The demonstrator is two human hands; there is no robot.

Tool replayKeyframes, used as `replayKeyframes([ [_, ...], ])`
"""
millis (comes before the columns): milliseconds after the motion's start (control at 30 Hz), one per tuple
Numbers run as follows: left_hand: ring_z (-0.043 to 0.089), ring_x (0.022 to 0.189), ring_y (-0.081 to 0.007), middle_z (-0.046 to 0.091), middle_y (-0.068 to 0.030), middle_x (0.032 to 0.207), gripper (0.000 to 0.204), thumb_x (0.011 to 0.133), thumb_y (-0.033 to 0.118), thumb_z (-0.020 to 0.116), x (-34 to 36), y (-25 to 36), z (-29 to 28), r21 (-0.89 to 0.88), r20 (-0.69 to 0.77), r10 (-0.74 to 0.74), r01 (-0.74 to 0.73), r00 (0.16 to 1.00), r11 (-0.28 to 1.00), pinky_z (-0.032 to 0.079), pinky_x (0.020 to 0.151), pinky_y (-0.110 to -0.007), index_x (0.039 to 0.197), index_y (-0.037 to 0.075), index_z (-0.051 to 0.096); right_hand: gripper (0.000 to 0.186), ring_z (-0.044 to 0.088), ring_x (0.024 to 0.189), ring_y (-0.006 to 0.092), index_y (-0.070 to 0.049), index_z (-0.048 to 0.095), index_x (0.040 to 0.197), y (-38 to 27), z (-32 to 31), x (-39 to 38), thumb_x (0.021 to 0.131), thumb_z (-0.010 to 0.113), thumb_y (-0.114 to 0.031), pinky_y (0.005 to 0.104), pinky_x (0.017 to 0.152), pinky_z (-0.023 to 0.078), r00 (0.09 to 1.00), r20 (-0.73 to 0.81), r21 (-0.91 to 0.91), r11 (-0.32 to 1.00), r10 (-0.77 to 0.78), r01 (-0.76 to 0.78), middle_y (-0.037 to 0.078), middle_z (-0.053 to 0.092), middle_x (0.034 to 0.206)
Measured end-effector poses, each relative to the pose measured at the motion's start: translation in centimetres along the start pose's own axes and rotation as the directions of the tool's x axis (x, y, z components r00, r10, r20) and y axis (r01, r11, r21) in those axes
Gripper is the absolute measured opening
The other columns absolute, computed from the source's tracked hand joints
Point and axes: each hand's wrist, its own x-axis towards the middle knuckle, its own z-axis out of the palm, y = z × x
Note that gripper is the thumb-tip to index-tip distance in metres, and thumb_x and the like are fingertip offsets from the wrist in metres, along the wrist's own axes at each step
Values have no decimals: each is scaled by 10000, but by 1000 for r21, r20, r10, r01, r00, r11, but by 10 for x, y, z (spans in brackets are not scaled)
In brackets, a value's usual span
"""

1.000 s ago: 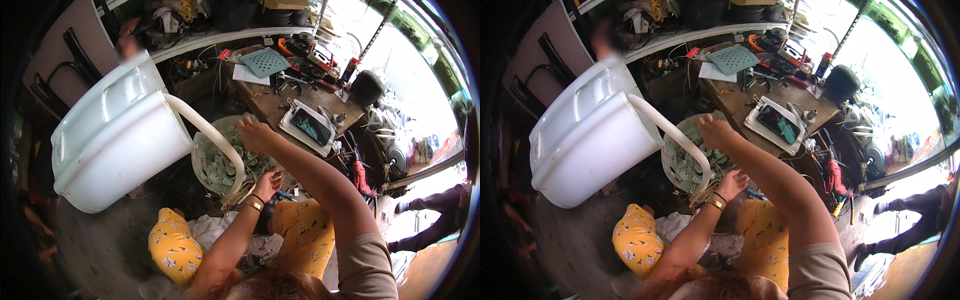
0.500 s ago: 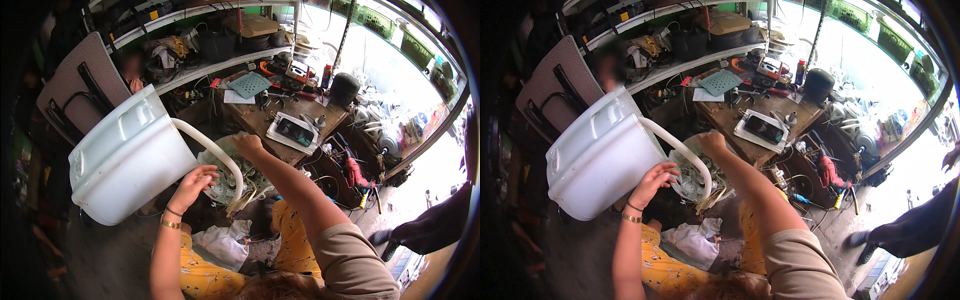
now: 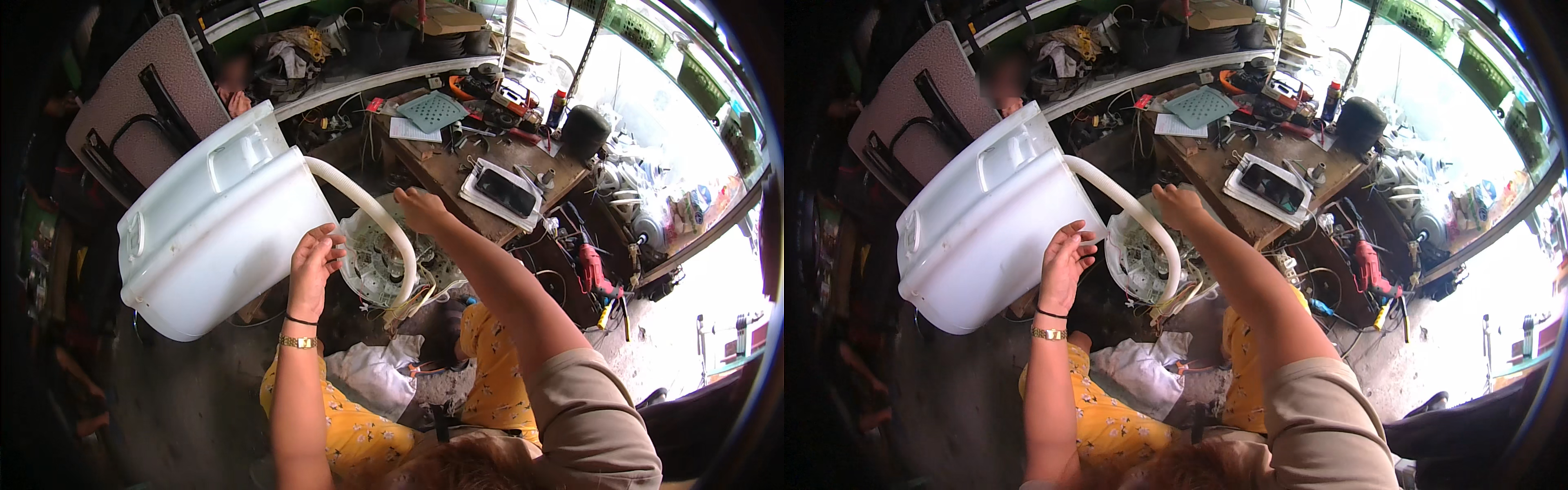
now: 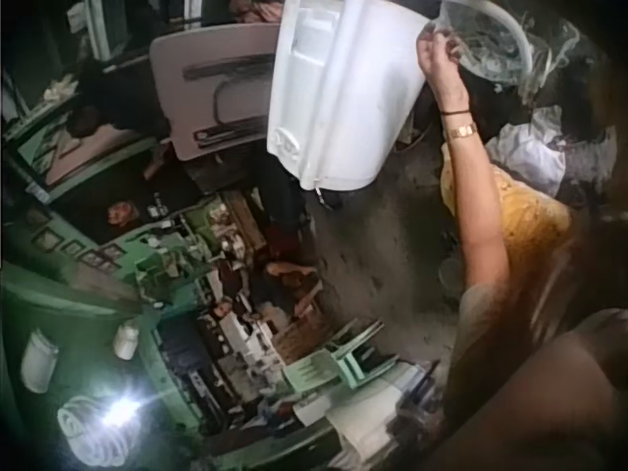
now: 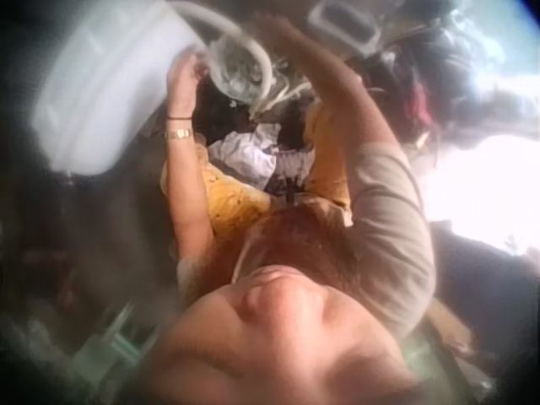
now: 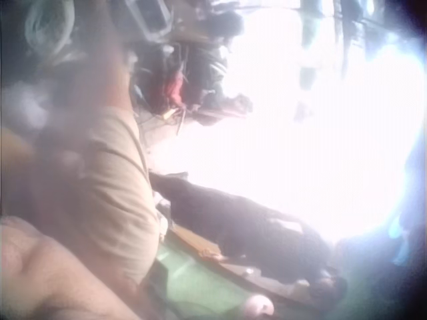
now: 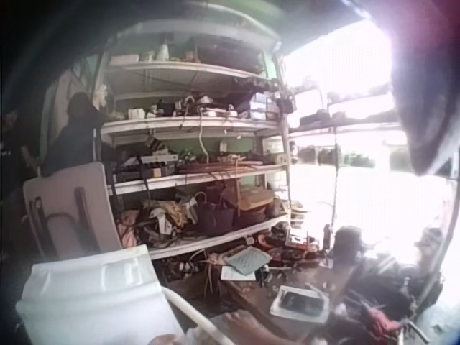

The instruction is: The person uses pliers and a screwdriver to manipulate and repair metal components from an appliance while sitting in a workspace.

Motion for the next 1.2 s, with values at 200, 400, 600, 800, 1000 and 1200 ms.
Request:
replayKeyframes([
  [200,580,843,-101,609,-35,998,275,927,183,524,1,0,1,-41,-8,-23,22,1000,999,468,731,-242,1186,94,541,347,660,877,330,-58,470,1165,5,4,-1,829,524,-127,439,673,537,992,-127,84,996,-25,36,156,646,966],
  [400,578,820,-137,601,-53,974,229,919,154,498,9,-27,14,-253,17,-130,130,991,959,471,696,-279,1135,86,537,362,655,907,319,-98,486,1180,16,-1,0,821,526,-122,444,697,531,979,75,-73,981,187,-182,133,667,912],
  [600,570,878,-178,606,-33,955,198,901,195,520,31,-108,59,-421,203,-350,404,914,812,446,788,-328,1081,137,581,448,654,917,321,-123,470,1223,16,-8,2,786,567,-129,427,695,531,970,203,-108,988,133,-113,160,611,1090],
  [800,542,1009,-231,602,-66,1038,243,931,284,486,63,-207,119,-800,358,-442,514,823,310,418,925,-391,1042,93,587,491,645,947,324,-96,447,1235,21,-3,-3,765,585,-134,417,716,529,988,134,-23,996,-83,86,166,562,1172],
  [1000,507,1134,-263,569,-101,1201,347,908,347,463,109,-241,162,-915,387,7,385,922,-123,358,1001,-445,1063,71,604,401,636,931,331,-103,420,1205,36,-10,-11,840,558,-194,421,715,523,997,74,88,996,-16,10,163,531,1188],
  [1200,493,1161,-247,554,-88,1234,411,897,361,505,119,-240,164,-966,252,-182,236,950,-106,371,984,-435,1187,74,554,320,647,876,334,-83,443,1141,43,-25,-8,836,521,-135,420,708,525,950,295,-104,992,104,-76,166,527,1069],
])
